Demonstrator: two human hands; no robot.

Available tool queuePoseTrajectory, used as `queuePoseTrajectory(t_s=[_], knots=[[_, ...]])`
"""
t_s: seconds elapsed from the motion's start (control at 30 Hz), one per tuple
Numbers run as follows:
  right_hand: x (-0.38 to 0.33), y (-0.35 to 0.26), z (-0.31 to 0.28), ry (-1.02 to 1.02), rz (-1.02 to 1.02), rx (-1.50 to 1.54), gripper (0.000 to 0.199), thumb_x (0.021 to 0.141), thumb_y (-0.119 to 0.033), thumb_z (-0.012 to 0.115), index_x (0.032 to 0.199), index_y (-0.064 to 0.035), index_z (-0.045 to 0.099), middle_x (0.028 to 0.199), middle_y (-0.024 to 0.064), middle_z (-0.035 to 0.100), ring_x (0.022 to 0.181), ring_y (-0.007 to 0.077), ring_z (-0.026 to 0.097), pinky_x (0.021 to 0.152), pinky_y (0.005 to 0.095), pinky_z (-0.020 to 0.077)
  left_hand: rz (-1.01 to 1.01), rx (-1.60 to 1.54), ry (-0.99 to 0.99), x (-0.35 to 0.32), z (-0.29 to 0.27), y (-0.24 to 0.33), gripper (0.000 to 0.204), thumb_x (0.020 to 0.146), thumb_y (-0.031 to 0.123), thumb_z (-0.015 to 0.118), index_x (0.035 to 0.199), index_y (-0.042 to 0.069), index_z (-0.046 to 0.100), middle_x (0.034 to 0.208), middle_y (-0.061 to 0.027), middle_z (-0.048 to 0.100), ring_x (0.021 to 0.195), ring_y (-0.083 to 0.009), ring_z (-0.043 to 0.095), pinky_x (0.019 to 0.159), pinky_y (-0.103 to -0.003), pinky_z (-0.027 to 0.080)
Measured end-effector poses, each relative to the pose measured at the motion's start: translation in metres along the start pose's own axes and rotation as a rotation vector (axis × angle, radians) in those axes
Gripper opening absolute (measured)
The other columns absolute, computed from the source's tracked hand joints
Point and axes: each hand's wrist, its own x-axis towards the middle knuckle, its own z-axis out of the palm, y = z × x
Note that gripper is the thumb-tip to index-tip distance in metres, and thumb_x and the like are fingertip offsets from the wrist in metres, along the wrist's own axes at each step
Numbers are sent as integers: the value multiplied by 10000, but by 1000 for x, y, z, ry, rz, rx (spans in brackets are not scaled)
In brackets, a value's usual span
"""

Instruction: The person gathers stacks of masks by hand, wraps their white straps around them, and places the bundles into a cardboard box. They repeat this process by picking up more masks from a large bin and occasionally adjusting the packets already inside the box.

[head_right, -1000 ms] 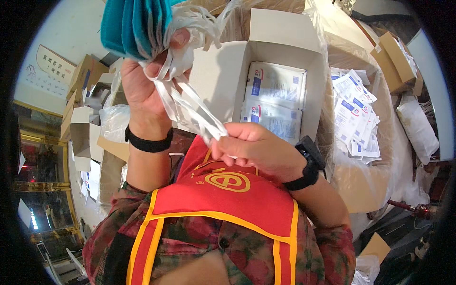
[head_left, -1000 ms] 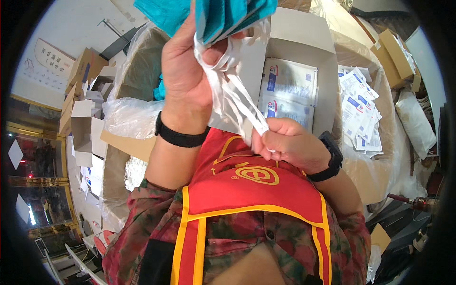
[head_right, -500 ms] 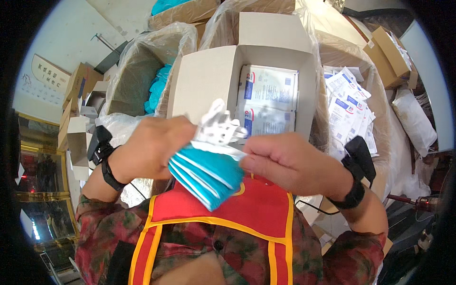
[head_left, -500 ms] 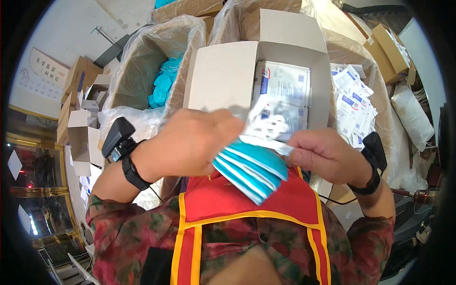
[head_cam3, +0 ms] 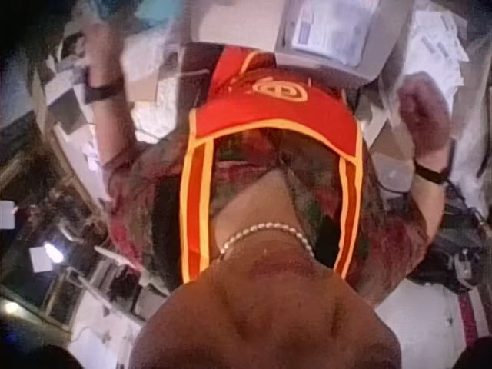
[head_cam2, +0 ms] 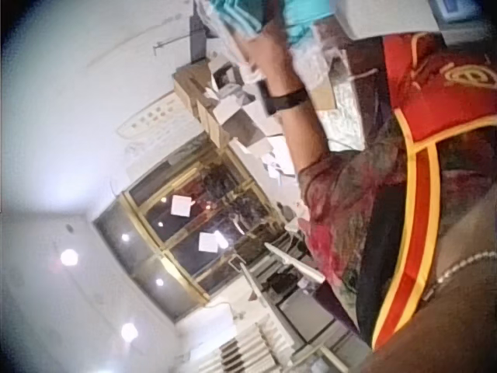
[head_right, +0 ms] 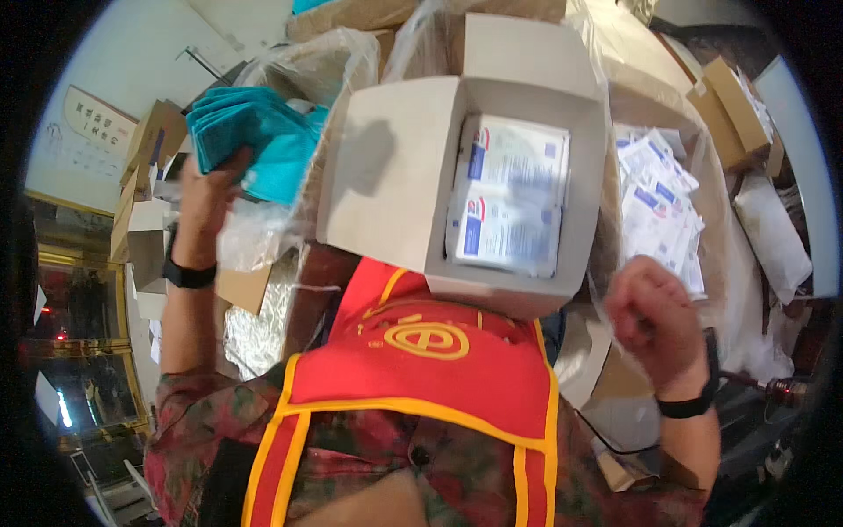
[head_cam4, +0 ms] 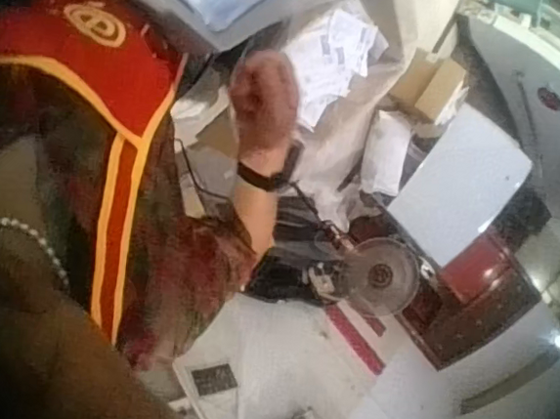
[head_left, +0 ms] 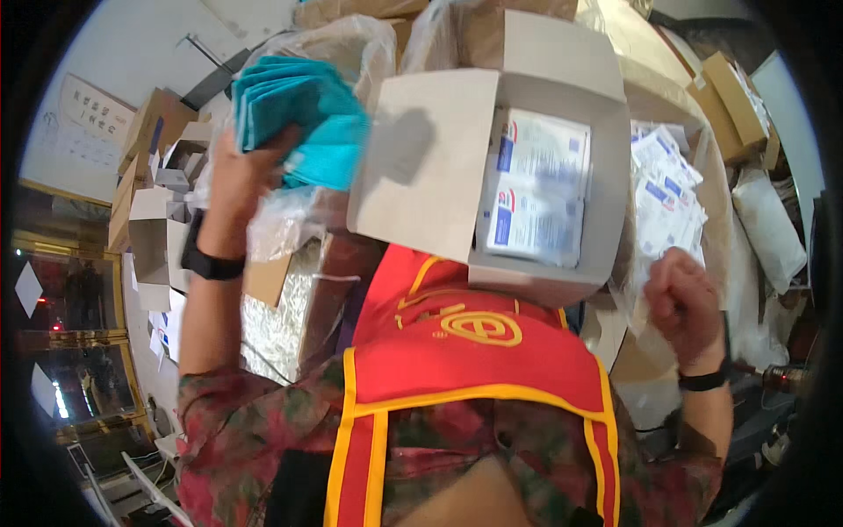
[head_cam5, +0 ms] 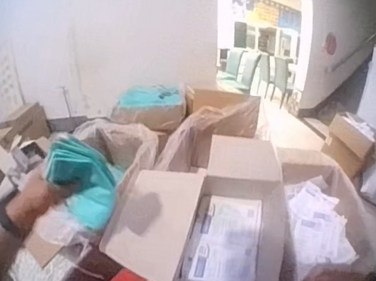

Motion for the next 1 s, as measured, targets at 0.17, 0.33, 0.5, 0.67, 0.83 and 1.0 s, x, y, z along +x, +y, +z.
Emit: queuePoseTrajectory(t_s=[0.17, 0.33, 0.5, 0.67, 0.83, 1.0], knots=[[54, 20, 53, -468, -266, 181, 299, 966, -248, 443, 748, -48, 480, 663, 2, 454, 558, 49, 385, 478, 162, 288, -18, -874, -224, -12, 65, 28, 341, 849, 136, 688, 1125, -18, 561, 878, -50, 650, 508, -33, 537, 350, -114, 340], [95, 4, 92, -450, -242, 1, 275, 979, -263, 435, 882, -32, 548, 739, 16, 475, 592, 54, 403, 484, 174, 295, -45, -1219, -382, -30, 107, 55, 274, 941, 144, 555, 1155, -27, 547, 893, -104, 665, 453, -44, 505, 374, -140, 375], [125, 25, 126, -501, -390, 13, 296, 968, -275, 466, 1030, -41, 635, 742, -23, 490, 590, 45, 403, 498, 164, 298, 32, -1375, -580, -42, 148, 90, 255, 965, 209, 524, 1083, -12, 567, 818, -78, 663, 418, -46, 467, 391, -164, 387], [119, 38, 153, -570, 35, 177, 384, 983, -377, 434, 971, -48, 631, 755, 14, 587, 625, 64, 486, 526, 195, 361, -29, -1508, -480, -30, 151, 98, 234, 967, 228, 523, 1015, 7, 586, 790, -75, 677, 430, -72, 526, 445, -177, 468], [107, 45, 140, -846, -82, 287, 449, 1000, -441, 367, 943, -45, 572, 822, 92, 606, 591, 69, 427, 546, 187, 337, 82, -1639, -596, -2, 135, 73, 285, 882, 146, 488, 1073, -62, 525, 941, -225, 535, 453, -112, 557, 551, -219, 547], [84, 31, 140, -719, 56, 147, 286, 979, -304, 487, 916, -32, 553, 768, 43, 561, 600, 51, 403, 532, 175, 316, 62, -1622, -617, 3, 128, 71, 296, 902, 135, 458, 1118, -62, 501, 944, -221, 522, 458, -115, 558, 521, -212, 535]])
